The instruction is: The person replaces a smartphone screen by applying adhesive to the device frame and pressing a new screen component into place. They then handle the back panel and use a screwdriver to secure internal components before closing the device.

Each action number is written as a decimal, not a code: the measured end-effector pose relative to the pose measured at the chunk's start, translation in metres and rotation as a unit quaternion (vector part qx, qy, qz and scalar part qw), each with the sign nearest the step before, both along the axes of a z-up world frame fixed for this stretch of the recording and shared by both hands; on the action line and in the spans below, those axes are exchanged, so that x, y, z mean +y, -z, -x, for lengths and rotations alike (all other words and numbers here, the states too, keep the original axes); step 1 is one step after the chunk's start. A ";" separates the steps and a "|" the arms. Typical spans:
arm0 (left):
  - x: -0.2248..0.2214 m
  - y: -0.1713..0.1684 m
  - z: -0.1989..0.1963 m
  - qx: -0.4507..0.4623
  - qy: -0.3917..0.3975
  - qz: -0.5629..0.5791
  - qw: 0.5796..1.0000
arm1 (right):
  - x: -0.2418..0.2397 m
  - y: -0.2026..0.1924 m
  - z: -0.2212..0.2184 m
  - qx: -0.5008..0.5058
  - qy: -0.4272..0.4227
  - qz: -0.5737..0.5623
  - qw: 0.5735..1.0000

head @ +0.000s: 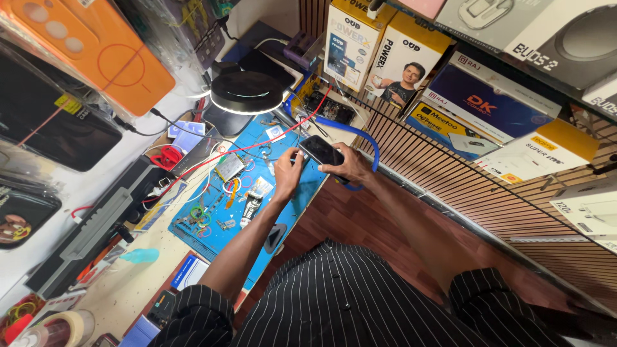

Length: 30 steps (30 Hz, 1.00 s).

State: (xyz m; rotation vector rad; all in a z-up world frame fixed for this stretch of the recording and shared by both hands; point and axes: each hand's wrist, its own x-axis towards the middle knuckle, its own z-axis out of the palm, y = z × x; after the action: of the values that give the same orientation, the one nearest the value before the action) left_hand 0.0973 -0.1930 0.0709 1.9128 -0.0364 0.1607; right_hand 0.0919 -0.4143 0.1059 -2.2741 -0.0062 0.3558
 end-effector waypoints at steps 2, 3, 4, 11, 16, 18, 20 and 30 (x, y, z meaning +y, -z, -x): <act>-0.005 0.007 -0.006 0.143 0.044 0.178 0.973 | -0.001 -0.001 0.001 -0.043 -0.009 0.007 0.999; -0.008 0.008 -0.008 0.212 0.065 0.264 0.939 | 0.000 -0.001 0.002 -0.065 -0.011 0.007 0.998; -0.009 0.009 -0.010 0.237 0.066 0.307 0.919 | 0.001 -0.002 0.001 -0.086 -0.011 0.006 0.996; -0.038 -0.010 0.002 0.306 0.086 0.441 0.839 | 0.001 -0.017 0.007 -0.082 0.030 0.030 0.996; -0.060 -0.017 -0.004 0.322 0.112 0.446 0.827 | -0.008 -0.027 0.008 -0.140 0.051 0.043 0.988; -0.067 -0.010 -0.006 0.323 0.132 0.464 0.814 | -0.013 -0.022 0.010 -0.177 0.058 0.049 0.981; -0.075 0.000 -0.013 0.341 0.120 0.450 0.817 | -0.016 -0.016 0.008 -0.202 0.068 0.065 0.975; -0.096 0.066 -0.023 0.380 0.041 0.416 0.825 | -0.025 0.022 0.016 -0.198 0.056 -0.028 0.978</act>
State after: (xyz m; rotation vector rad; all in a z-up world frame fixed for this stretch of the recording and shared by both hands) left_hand 0.1198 -0.2888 0.0052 0.9803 0.4264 -0.5748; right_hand 0.0758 -0.4394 0.0836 -2.2426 -0.0919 -0.1578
